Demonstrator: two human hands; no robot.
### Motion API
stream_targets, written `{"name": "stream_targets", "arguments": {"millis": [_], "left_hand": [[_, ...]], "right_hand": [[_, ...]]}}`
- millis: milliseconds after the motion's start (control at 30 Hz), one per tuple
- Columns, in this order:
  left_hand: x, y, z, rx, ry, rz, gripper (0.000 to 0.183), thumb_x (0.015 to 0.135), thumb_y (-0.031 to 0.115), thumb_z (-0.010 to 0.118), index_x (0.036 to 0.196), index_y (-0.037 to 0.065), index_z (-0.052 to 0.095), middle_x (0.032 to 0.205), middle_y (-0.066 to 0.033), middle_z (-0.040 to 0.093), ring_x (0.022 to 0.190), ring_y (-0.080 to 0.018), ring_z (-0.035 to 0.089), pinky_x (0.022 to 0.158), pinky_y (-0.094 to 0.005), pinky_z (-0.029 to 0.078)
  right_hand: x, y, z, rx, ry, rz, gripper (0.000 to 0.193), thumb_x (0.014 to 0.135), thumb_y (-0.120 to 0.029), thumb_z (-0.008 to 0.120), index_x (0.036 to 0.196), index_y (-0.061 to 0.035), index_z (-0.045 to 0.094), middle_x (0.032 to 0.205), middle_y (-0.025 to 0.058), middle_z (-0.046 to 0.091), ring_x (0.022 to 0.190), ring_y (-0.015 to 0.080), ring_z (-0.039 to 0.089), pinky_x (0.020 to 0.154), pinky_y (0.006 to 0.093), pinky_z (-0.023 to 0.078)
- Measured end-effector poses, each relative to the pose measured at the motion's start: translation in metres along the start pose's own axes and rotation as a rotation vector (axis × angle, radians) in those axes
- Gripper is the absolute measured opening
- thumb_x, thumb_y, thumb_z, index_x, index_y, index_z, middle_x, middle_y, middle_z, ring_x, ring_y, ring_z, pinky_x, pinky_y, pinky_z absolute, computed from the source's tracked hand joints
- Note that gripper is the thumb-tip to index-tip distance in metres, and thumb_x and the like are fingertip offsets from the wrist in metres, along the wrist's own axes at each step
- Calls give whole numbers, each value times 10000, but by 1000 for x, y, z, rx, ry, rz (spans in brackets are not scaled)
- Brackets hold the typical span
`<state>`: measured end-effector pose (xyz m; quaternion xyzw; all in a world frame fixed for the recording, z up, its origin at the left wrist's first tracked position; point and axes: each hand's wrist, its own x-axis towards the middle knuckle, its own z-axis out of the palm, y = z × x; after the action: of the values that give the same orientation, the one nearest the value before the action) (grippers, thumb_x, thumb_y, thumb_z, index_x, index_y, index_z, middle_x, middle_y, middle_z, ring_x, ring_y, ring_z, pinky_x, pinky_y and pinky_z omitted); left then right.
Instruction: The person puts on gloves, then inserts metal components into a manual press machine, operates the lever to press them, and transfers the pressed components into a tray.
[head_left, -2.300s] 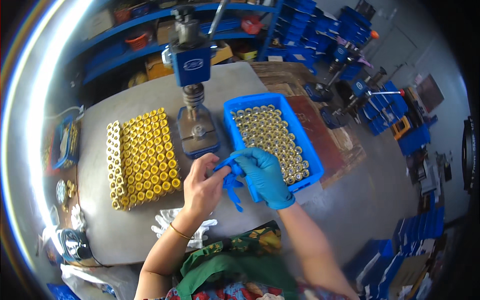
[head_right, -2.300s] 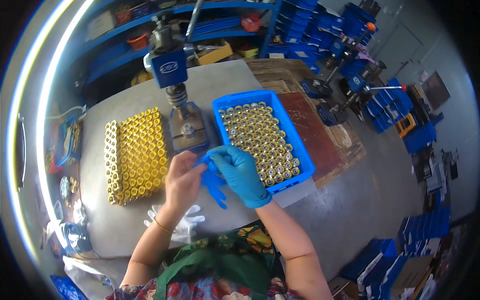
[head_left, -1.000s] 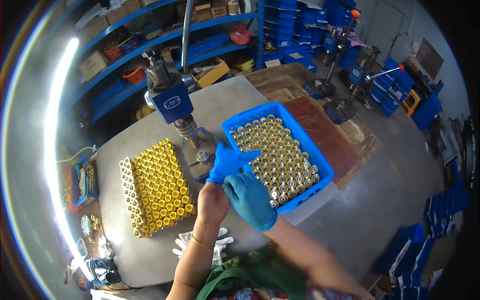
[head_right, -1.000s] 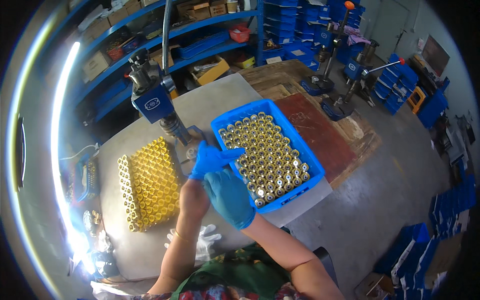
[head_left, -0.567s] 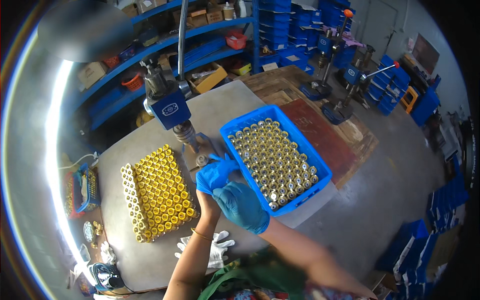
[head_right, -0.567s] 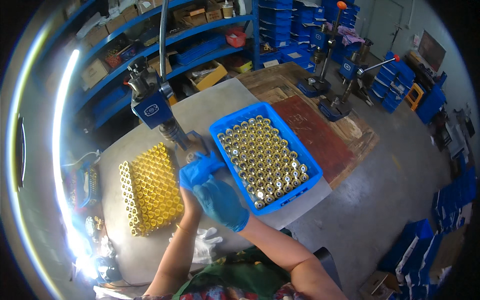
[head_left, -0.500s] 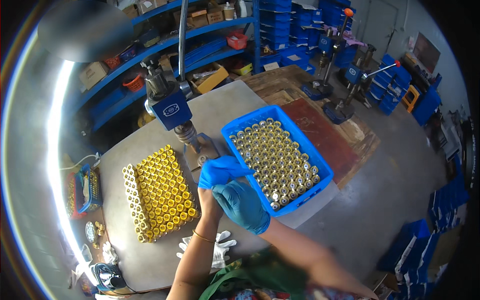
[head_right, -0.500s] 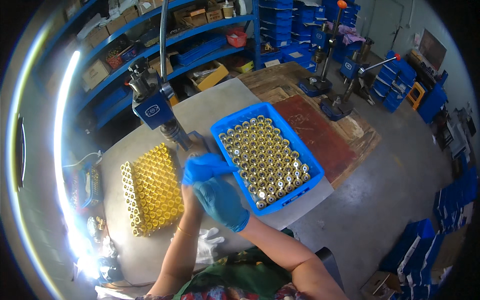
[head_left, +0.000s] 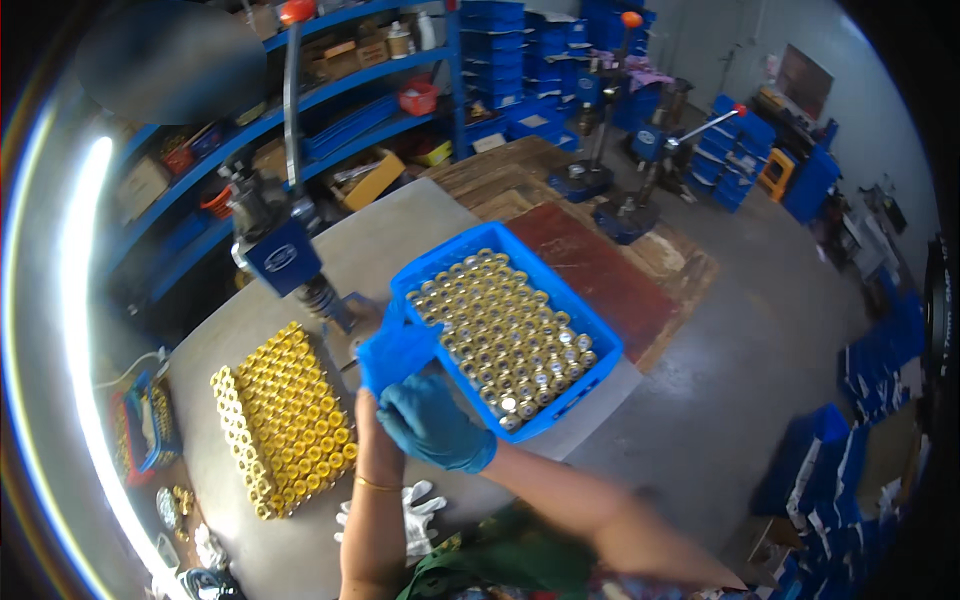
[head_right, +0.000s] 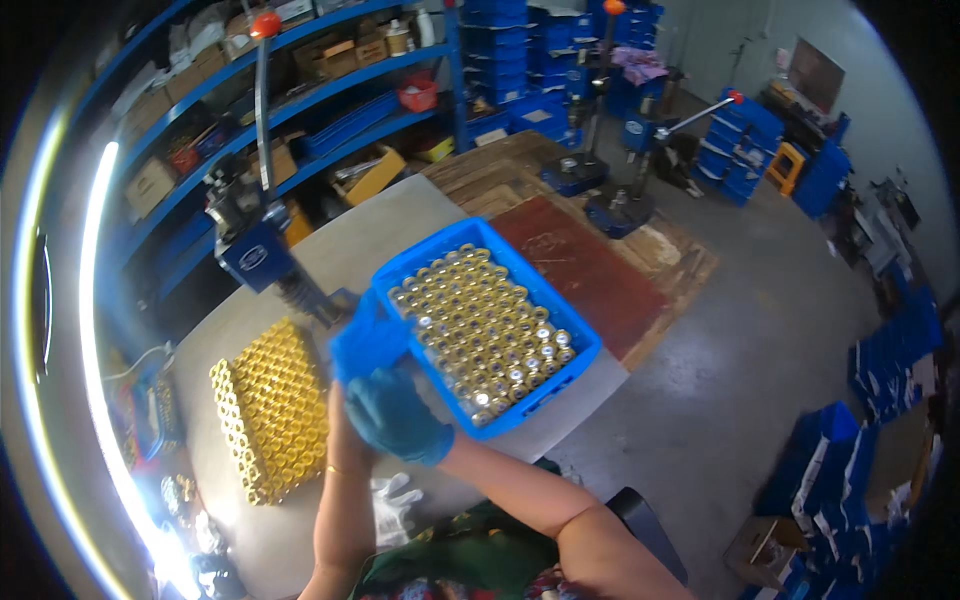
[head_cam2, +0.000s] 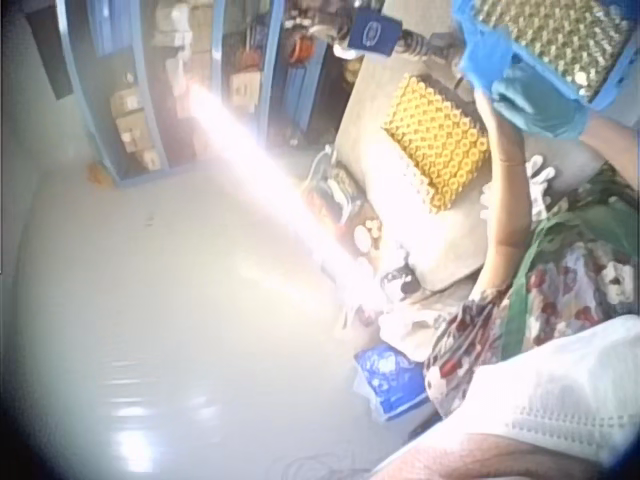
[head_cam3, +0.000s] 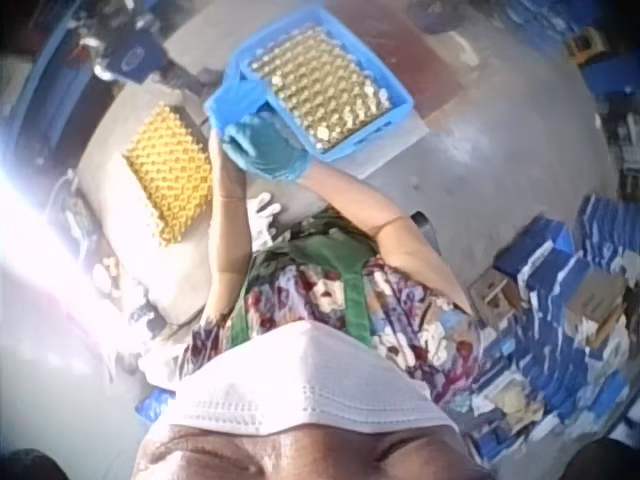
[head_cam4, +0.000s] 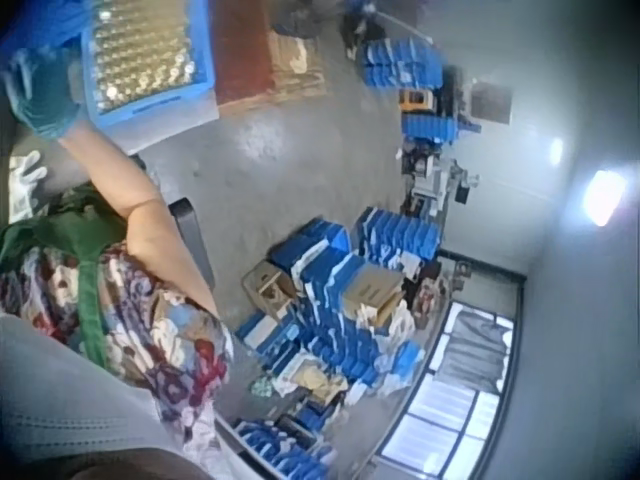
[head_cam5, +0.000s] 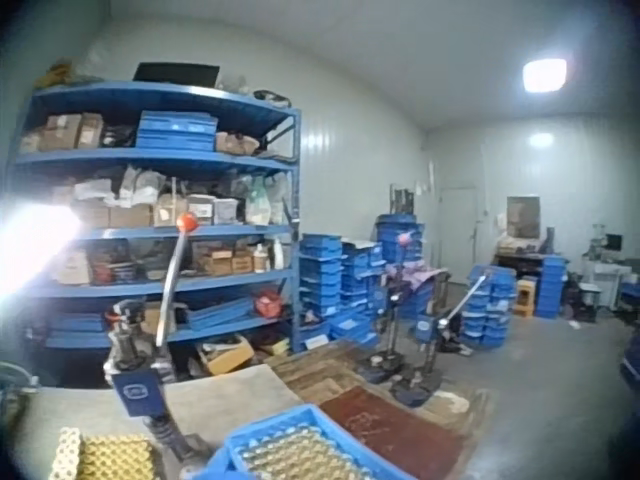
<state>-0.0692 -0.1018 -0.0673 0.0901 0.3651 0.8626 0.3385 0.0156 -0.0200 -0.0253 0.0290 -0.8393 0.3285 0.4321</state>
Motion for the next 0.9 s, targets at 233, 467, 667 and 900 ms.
{"name": "stream_targets", "arguments": {"millis": [233,467,667,900], "left_hand": [[10,27,30,170,-291,181,439,1038,230,434,1432,39,419,1337,-140,562,1166,-249,575,1043,-375,453],[6,31,88,280,-295,165,361,1007,107,447,1342,-21,487,1323,-146,561,1170,-227,564,1011,-348,463],[56,5,44,-85,-365,30,303,1012,125,440,1252,-25,549,1288,-160,575,1151,-255,576,1012,-360,466],[78,27,32,-577,-729,-186,386,1024,297,466,1234,-22,523,1363,-271,489,1279,-362,478,1086,-455,401]], "right_hand": [[7,-2,18,-23,138,15,136,862,-118,660,859,-62,536,750,138,486,712,321,503,650,444,392],[14,-14,5,85,96,95,173,796,-91,674,916,-37,561,792,151,518,754,334,532,696,438,429],[14,-28,-6,-8,101,17,224,774,-77,663,973,-20,576,828,155,543,782,343,544,730,435,442],[12,-40,-11,50,-32,10,227,753,-54,633,963,2,566,881,173,531,851,351,531,768,452,433]]}}
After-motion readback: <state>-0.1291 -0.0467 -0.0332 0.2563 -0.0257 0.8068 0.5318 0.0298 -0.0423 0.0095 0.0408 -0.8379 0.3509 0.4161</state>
